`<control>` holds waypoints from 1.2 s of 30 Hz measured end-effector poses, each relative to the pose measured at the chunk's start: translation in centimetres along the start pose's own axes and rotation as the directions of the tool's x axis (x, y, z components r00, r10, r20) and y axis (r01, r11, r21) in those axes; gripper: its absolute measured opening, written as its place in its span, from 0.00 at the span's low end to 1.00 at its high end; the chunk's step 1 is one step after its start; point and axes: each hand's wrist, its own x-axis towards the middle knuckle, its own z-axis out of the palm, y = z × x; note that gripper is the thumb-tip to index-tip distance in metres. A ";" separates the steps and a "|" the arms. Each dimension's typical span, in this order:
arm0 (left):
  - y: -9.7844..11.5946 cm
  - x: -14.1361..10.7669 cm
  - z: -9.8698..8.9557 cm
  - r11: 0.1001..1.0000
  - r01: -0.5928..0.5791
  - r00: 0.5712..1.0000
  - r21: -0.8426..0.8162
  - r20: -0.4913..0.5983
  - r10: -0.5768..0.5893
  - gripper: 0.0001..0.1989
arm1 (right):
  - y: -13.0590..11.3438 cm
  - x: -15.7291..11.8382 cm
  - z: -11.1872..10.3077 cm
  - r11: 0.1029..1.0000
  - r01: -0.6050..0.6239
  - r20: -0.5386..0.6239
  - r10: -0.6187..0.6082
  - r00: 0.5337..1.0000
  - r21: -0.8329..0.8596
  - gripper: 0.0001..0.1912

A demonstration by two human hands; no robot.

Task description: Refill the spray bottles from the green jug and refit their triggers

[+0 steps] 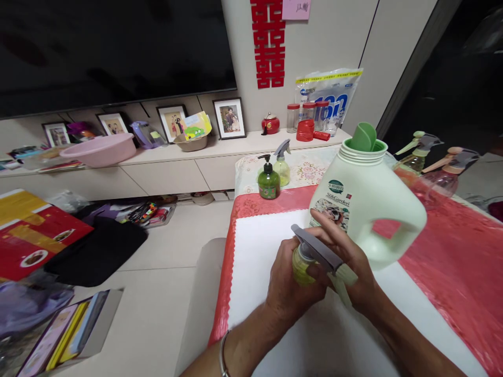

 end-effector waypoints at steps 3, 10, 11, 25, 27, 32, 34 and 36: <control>0.0 0.0 0.1 0.999 0.031 1.000 -0.008 -0.002 -0.031 0.23 | 0.2 0.1 0.2 1.000 0.003 -0.040 -0.002 0.999 0.025 0.43; 0.6 0.2 0.0 0.999 -0.003 1.000 0.033 0.014 0.002 0.18 | 0.3 0.2 0.0 0.997 0.015 -0.042 -0.012 0.999 0.080 0.40; 0.6 0.2 0.0 0.999 0.016 1.000 0.028 0.008 -0.016 0.20 | 0.2 0.2 0.0 0.995 0.006 -0.031 -0.003 1.000 0.096 0.40; 0.4 0.2 0.0 0.999 -0.041 0.998 0.017 0.039 0.041 0.16 | 0.9 0.0 -0.2 0.993 -0.006 -0.009 0.007 1.000 0.118 0.42; 0.4 0.3 -0.1 0.998 -0.060 0.997 -0.022 0.046 0.061 0.18 | 0.7 0.0 -0.2 0.991 -0.013 0.011 0.012 1.000 0.134 0.40; -0.1 0.0 0.0 0.998 -0.001 1.000 -0.066 0.024 0.002 0.23 | 0.6 0.2 0.0 0.983 0.017 0.036 -0.024 0.999 0.183 0.39; 0.0 0.0 0.0 0.998 0.006 0.999 -0.067 0.047 -0.003 0.24 | 0.8 0.2 0.1 0.980 0.015 0.020 -0.019 1.000 0.198 0.41; 0.3 0.2 -0.1 0.998 -0.020 0.996 -0.066 0.083 0.026 0.21 | 1.0 0.1 0.1 0.981 0.017 0.002 -0.017 1.000 0.192 0.42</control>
